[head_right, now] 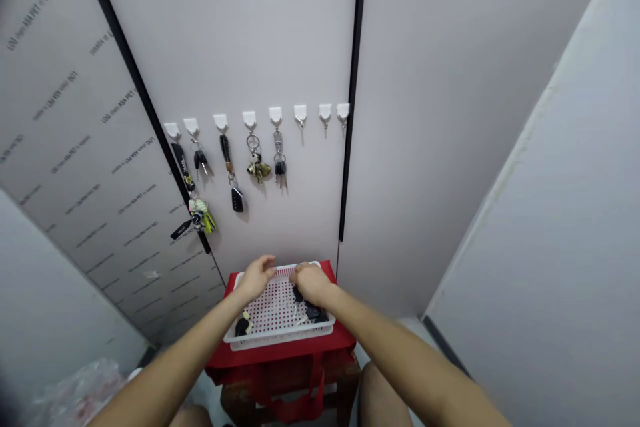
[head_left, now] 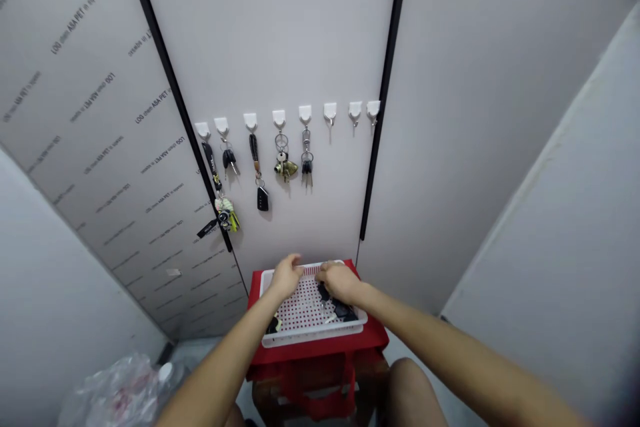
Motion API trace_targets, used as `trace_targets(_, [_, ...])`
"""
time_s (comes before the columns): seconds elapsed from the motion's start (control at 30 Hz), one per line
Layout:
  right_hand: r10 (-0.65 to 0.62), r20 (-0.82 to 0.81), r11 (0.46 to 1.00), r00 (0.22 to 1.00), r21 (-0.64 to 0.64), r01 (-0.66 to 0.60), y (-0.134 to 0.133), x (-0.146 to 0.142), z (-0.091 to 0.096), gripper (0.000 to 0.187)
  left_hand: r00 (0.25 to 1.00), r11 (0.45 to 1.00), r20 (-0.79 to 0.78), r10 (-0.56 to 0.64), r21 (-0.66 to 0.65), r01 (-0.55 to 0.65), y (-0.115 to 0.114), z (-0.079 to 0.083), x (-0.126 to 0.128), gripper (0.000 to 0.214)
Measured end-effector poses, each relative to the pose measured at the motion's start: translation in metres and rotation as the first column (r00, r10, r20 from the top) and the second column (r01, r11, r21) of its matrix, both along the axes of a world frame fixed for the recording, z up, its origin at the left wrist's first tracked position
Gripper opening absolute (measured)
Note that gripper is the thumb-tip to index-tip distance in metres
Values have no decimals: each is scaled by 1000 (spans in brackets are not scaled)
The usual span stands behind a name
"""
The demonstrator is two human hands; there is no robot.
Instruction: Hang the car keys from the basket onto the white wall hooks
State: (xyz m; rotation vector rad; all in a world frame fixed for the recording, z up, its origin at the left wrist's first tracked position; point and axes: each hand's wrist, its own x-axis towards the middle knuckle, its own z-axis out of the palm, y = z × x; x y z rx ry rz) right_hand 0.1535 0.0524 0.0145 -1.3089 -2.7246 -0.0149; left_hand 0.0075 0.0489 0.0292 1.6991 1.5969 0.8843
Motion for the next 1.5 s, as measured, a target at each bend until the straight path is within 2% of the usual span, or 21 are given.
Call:
trace_targets(0.1, [-33,43,998,999,56,30,0,-4,-10,21,999,998,-35,-14,-56,12,-10,-16,-3,28])
trace_targets(0.23, [-89,-18,996,996,16,89,4,-6,-2,23,999,995,-24,-34,-92,32,-17,-16,-7,30])
trace_targets(0.37, [-118,-195,991,974,-82,104,7,-5,30,22,986,993,134,-103,-50,110,-14,-7,-3,46])
trace_targets(0.47, [-170,-408,967,897,-246,71,13,-2,67,19,941,975,255,-221,59,213,-6,7,11,42])
trace_targets(0.57, [-248,-575,936,780,-350,39,21,4,111,12,909,959,312,-275,153,238,5,38,29,24])
trace_targets(0.67, [-302,-680,929,668,-367,46,32,12,159,8,885,974,413,-214,163,160,15,88,43,18])
trace_targets(0.77, [-294,-790,951,539,-296,86,43,20,205,7,808,972,554,-202,215,95,23,142,53,27])
trace_targets(0.83, [-254,-860,967,442,-222,124,50,23,231,6,765,968,616,-188,248,38,29,171,59,29])
trace_targets(0.9, [-204,-908,974,366,-149,173,56,24,251,5,731,962,656,-187,272,3,37,192,65,25])
trace_targets(0.97, [-167,-927,969,335,-90,231,62,24,266,3,711,961,679,-181,276,-18,46,207,71,21])
trace_targets(1.1, [-188,-910,924,368,-37,380,74,22,282,3,688,964,707,-164,263,-41,62,224,81,12])
trace_targets(1.2, [-242,-872,878,426,-10,478,84,22,284,7,669,968,724,-169,251,-28,71,227,84,10])
trace_targets(1.37, [-299,-773,845,560,58,531,95,20,271,12,641,986,756,-129,165,4,77,215,82,11])
trace_targets(1.5, [-297,-778,860,554,35,509,94,19,261,17,632,996,772,-65,92,-10,76,202,80,16])
